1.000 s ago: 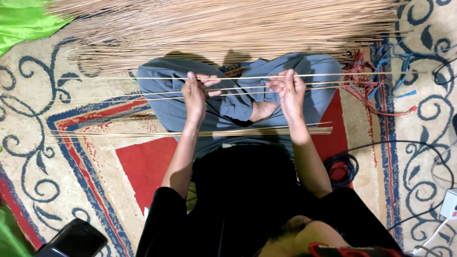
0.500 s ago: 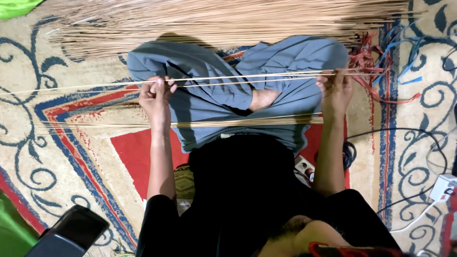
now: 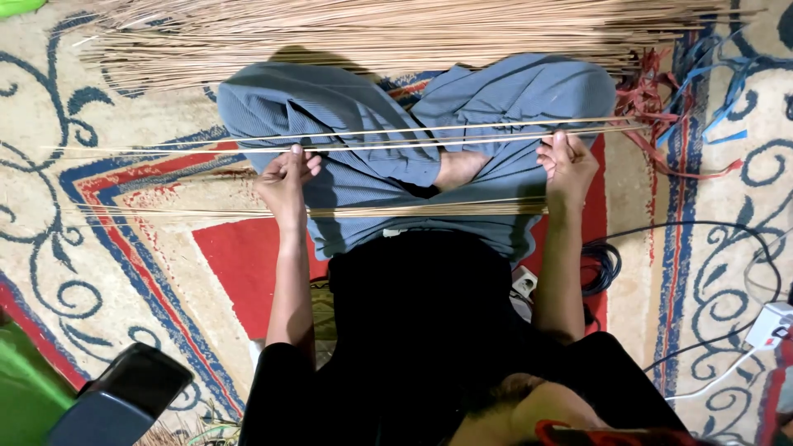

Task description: The person sorts and aligns thin wooden sticks from a pile while sitting on the floor.

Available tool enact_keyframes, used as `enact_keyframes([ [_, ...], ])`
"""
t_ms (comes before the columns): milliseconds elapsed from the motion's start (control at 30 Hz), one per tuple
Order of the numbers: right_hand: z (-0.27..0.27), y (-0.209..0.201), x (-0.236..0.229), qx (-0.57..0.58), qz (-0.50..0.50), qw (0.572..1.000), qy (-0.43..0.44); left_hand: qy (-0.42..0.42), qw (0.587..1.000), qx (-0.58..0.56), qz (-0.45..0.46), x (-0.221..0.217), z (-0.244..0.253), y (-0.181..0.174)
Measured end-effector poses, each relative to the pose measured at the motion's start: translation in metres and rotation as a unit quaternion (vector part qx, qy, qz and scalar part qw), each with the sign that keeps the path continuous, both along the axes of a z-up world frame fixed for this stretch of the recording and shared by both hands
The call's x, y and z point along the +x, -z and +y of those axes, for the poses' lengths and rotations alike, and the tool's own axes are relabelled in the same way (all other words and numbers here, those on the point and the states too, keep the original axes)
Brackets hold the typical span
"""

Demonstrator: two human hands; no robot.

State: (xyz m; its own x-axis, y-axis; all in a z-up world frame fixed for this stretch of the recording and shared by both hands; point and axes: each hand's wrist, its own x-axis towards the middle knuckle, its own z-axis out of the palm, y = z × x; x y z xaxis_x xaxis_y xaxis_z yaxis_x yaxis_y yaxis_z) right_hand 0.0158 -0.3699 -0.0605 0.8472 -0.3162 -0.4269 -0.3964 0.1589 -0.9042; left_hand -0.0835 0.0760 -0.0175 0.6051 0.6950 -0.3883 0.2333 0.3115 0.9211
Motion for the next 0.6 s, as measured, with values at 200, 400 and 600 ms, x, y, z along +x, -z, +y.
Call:
enact_keyframes([
  [200,0.009,-0.01,0.007,-0.058,-0.01,0.998,0.011,0.019,0.999,0.023,0.025,0.016,-0.004,-0.01],
  [400,0.017,-0.013,0.008,-0.1,-0.027,0.994,0.026,0.023,0.998,0.053,0.029,0.017,-0.006,-0.011],
  [600,0.016,-0.006,0.021,-0.154,-0.13,0.979,0.015,0.04,0.995,0.086,-0.029,0.031,-0.003,-0.009],
])
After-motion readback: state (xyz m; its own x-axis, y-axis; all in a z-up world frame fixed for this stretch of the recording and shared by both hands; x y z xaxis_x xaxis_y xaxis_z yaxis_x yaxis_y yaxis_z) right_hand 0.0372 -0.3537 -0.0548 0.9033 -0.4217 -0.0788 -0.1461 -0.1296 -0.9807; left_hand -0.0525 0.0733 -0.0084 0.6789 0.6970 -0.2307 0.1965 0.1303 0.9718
